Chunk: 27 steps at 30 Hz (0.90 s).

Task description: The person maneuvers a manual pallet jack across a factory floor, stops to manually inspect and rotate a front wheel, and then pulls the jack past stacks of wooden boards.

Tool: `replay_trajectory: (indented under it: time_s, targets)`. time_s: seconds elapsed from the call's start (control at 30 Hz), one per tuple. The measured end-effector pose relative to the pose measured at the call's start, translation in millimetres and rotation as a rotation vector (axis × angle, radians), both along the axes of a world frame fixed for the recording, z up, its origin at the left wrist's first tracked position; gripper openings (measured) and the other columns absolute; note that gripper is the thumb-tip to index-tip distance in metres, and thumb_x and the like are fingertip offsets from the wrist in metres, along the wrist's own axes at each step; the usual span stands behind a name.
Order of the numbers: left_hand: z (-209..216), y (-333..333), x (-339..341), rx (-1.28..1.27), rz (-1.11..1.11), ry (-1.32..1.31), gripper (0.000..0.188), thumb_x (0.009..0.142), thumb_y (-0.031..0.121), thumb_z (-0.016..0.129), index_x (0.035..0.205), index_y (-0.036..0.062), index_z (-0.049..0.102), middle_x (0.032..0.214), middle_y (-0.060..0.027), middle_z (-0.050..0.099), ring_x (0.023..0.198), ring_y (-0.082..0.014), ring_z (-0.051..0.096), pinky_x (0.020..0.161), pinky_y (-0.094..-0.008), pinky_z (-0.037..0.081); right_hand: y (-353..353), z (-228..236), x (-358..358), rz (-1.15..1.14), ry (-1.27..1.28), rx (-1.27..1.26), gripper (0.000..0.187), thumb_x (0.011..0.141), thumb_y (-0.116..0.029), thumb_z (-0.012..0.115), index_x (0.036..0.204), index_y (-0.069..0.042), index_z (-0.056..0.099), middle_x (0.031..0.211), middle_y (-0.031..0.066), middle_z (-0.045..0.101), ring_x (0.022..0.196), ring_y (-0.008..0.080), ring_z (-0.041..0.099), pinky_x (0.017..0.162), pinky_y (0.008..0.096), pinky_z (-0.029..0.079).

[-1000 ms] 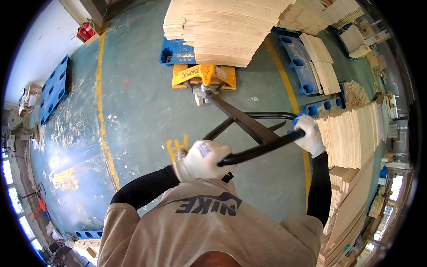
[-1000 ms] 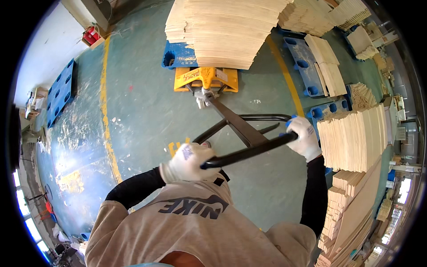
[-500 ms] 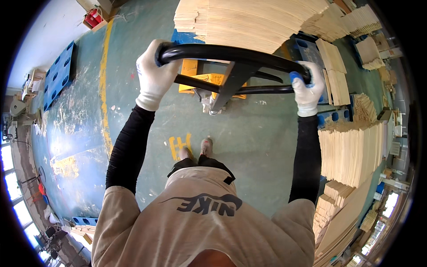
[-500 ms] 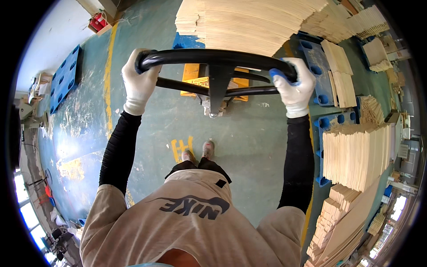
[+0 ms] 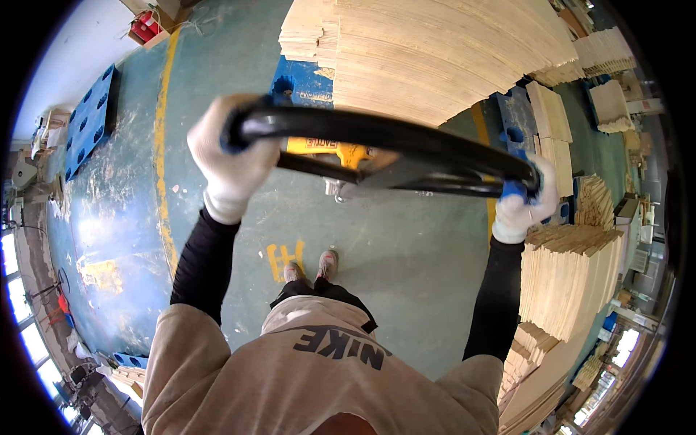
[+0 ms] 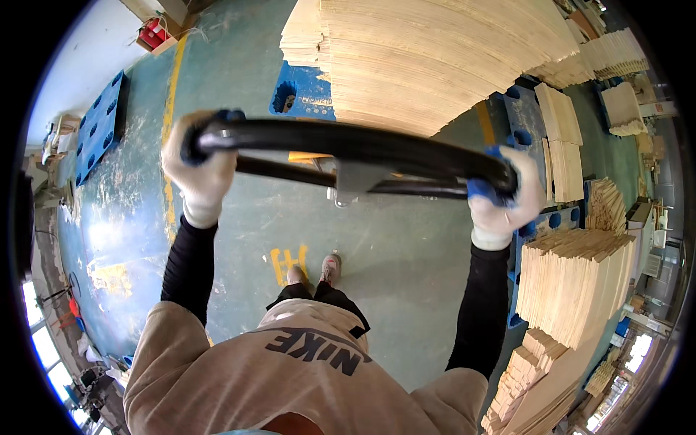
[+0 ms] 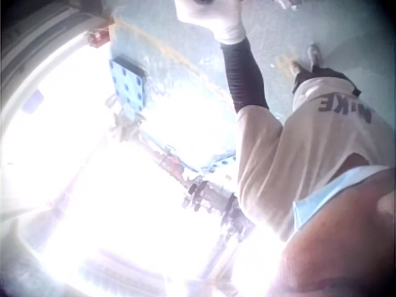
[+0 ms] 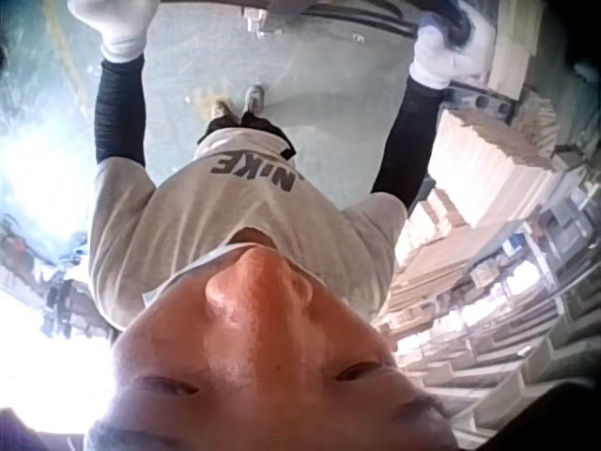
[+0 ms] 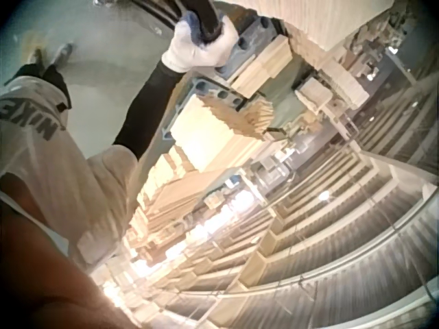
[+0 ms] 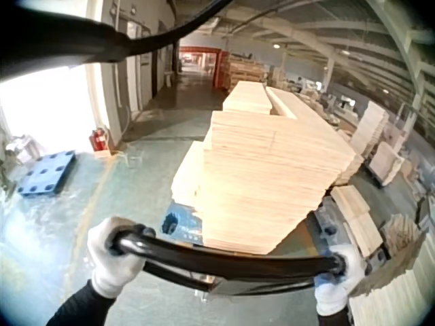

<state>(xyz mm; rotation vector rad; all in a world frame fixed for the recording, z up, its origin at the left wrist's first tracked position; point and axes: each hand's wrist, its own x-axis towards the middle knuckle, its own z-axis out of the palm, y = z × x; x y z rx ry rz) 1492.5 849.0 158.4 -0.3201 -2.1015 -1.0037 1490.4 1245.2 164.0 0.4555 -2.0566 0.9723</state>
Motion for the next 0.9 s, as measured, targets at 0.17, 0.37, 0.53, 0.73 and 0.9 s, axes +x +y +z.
replay_trajectory:
  time_s: [0.17,0.37,0.53,0.73,0.9]
  targets:
    - [-2.7,1.7,-95.6,0.046,-0.022,0.058,0.022,0.079,0.009,0.083,0.096,0.0007,0.071,0.079,-0.0085,0.074,0.07,-0.0123,0.071,0.067,-0.0252,0.055,-6.7,-1.5,-84.1,0.057,-0.031,-0.145,0.043,0.076,-0.027,0.086,0.103,0.003,0.07,0.086,0.0067,0.067,0.08,0.0158,0.061,0.075,0.0298,0.051]
    - [-4.1,0.0,-129.2,0.027,0.086,0.125,0.022,0.08,0.01,0.085,0.095,0.0013,0.072,0.08,-0.0097,0.074,0.071,-0.0133,0.071,0.071,-0.0264,0.056,-10.8,1.6,-118.4,0.015,0.096,-0.039,0.045,0.078,-0.039,0.088,0.097,-0.001,0.072,0.082,0.0073,0.071,0.072,0.018,0.067,0.07,0.0317,0.055]
    - [-15.5,-6.6,-118.8,-0.007,0.074,0.098,0.023,0.08,0.014,0.084,0.096,0.0028,0.072,0.08,-0.0116,0.074,0.071,-0.0204,0.073,0.07,-0.0301,0.056,-16.3,-5.6,-106.2,-0.008,0.106,-0.017,0.035,0.078,-0.025,0.087,0.096,0.0,0.071,0.079,0.0105,0.071,0.071,0.0202,0.068,0.07,0.0322,0.055]
    - [-8.3,-2.3,-91.9,0.038,0.013,-0.105,0.024,0.085,0.017,0.082,0.1,0.0032,0.071,0.08,-0.0058,0.07,0.074,-0.0111,0.064,0.071,-0.0287,0.054,-11.6,3.9,-73.4,0.053,-0.067,-0.105,0.029,0.087,-0.02,0.082,0.095,0.003,0.065,0.078,0.0024,0.064,0.072,0.0088,0.056,0.068,0.0281,0.051]
    - [-6.4,-32.3,28.4,0.102,-0.254,-0.3,0.021,0.077,0.008,0.08,0.093,0.0029,0.067,0.076,-0.0059,0.065,0.071,-0.0119,0.064,0.065,-0.0299,0.052,-16.0,16.5,48.4,0.275,-0.464,-0.137,0.015,0.083,-0.003,0.074,0.094,-0.001,0.064,0.079,-0.0021,0.058,0.068,0.0051,0.051,0.059,0.024,0.043]
